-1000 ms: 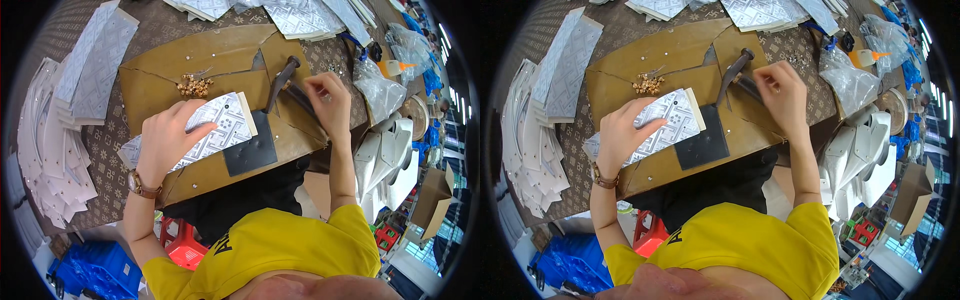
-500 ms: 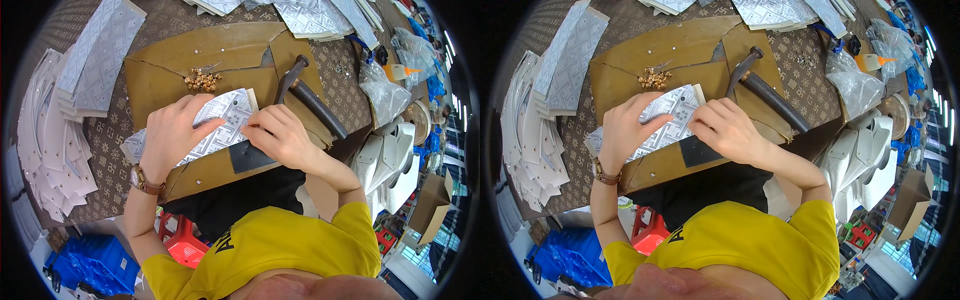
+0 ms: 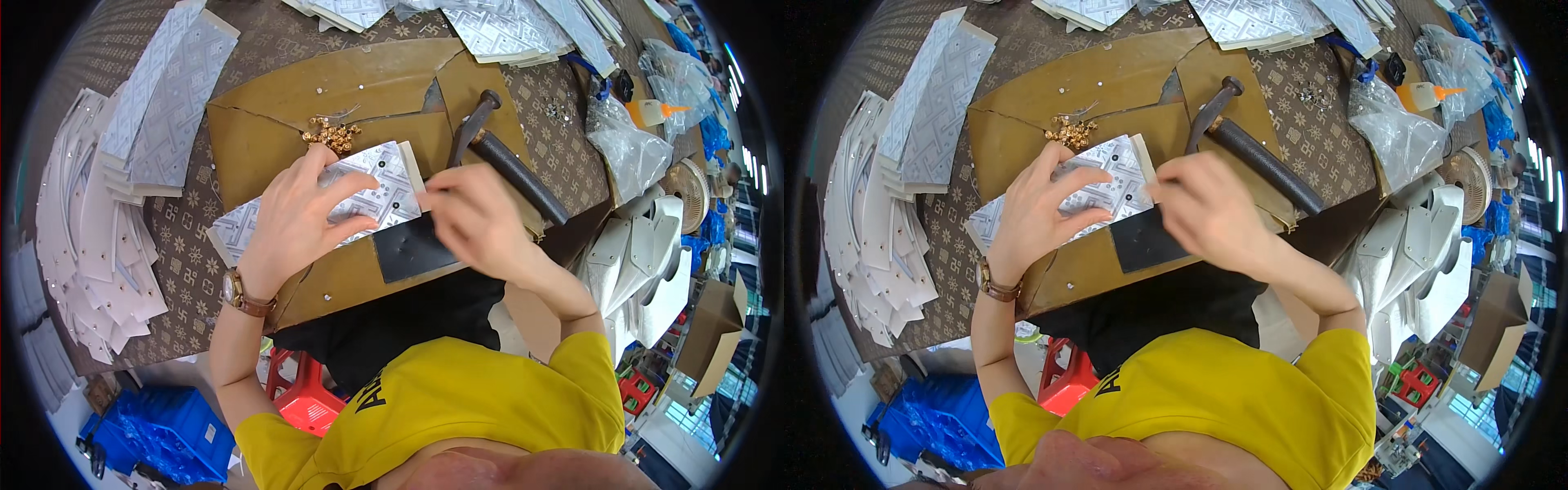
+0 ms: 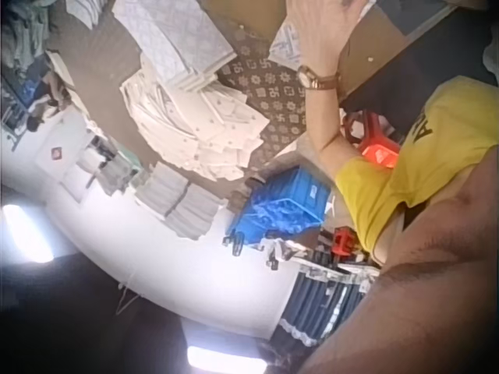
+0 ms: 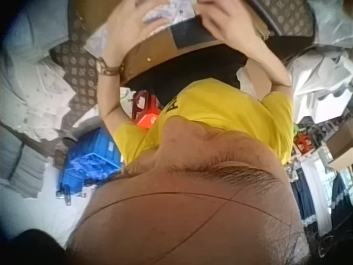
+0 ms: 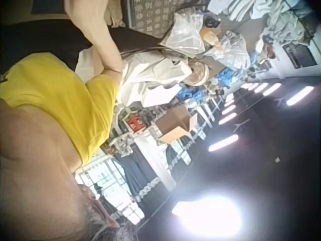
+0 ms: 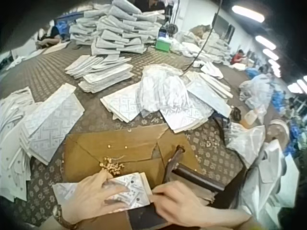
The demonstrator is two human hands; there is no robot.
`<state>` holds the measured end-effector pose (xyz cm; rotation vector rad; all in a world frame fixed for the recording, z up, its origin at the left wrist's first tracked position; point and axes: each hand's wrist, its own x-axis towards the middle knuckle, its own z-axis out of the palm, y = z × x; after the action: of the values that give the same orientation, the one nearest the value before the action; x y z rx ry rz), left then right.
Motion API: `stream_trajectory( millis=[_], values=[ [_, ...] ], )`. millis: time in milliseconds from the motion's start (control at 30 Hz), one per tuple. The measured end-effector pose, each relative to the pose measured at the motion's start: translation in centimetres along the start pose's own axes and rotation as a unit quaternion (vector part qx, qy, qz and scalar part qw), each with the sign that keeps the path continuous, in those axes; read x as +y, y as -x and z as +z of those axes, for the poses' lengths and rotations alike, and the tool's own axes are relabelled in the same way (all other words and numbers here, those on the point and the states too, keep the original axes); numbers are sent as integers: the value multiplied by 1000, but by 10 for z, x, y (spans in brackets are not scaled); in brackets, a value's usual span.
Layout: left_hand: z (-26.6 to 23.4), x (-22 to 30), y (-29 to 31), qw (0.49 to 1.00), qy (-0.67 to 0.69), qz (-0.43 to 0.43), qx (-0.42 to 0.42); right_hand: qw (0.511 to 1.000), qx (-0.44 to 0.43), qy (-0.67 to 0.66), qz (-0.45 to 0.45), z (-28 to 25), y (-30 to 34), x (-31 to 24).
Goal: Assembling small metal fasteners into precut patterned material pieces using a hammer tool.
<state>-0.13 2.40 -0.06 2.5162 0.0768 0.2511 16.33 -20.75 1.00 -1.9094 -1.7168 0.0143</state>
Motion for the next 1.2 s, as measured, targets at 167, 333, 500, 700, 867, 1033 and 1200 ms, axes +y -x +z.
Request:
stream_trajectory(
  millis=[167,333,500,700,867,1033,1200],
  values=[
    [-3,1,-1,1000,-6,11,14,961,107,204,150,-18,9,35],
    [1,0,0,1000,-4,7,13,968,44,160,190,-29,22,48],
    [0,1,0,1000,6,10,17,958,107,-20,264,-69,59,-3],
    [3,3,-7,1000,0,12,26,965,-156,-76,198,-41,16,-31],
    [6,0,1,999,17,-16,27,973,-20,-72,220,-34,24,-1],
    [-1,-4,2,999,32,-15,25,952,53,126,273,-39,22,39],
    [-7,-13,-7,939,339,-20,61,956,179,199,123,-35,5,47]
  ],
)
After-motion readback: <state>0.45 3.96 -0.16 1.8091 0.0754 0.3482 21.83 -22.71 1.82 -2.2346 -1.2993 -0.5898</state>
